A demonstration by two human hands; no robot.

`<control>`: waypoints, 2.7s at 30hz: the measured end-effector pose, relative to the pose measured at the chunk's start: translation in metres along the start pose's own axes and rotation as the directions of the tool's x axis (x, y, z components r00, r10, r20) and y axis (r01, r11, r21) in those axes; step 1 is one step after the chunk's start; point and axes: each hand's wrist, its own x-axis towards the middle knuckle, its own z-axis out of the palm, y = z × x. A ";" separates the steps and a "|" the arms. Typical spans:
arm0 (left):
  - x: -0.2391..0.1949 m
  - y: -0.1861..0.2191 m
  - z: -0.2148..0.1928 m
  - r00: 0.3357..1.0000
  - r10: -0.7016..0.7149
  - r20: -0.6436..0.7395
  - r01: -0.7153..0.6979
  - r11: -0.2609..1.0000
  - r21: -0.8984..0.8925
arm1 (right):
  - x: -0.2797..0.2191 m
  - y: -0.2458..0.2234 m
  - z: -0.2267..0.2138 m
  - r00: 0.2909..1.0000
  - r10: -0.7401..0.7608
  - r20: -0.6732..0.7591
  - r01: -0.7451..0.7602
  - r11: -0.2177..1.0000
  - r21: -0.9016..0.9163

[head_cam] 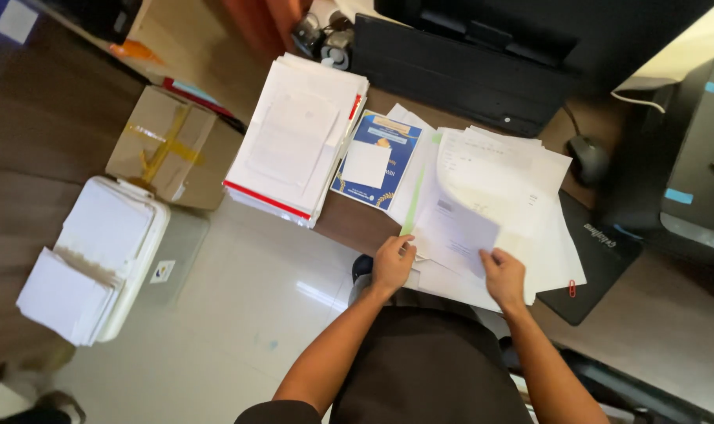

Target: The person sorts through a large pile of papers on a desk, separating them into different stacks. They handle various documents, including blank sheets, printed forms, and a red-covered booklet, organizing them by hand.

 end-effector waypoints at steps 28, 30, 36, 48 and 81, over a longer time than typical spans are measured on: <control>0.009 0.048 0.003 0.597 0.692 0.406 -0.802 0.505 0.318 | 0.001 -0.014 -0.176 0.680 -0.348 -0.645 0.547 0.827 0.131; 0.010 0.054 0.003 0.589 0.722 0.365 -0.808 0.514 0.287 | -0.002 -0.021 -0.179 0.665 -0.371 -0.648 0.555 0.826 0.097; 0.007 0.062 0.007 0.601 0.724 0.339 -0.799 0.555 0.231 | -0.009 -0.035 -0.177 0.578 -0.533 -0.618 0.594 0.794 -0.129; 0.009 0.054 -0.003 0.657 0.670 0.346 -0.747 0.641 0.176 | -0.025 -0.110 -0.148 0.523 -0.846 -0.107 0.763 0.520 -0.383; 0.085 -0.018 -0.044 0.432 0.462 0.774 -0.859 0.472 0.198 | -0.086 -0.077 -0.073 0.565 0.209 -0.798 0.391 0.783 0.483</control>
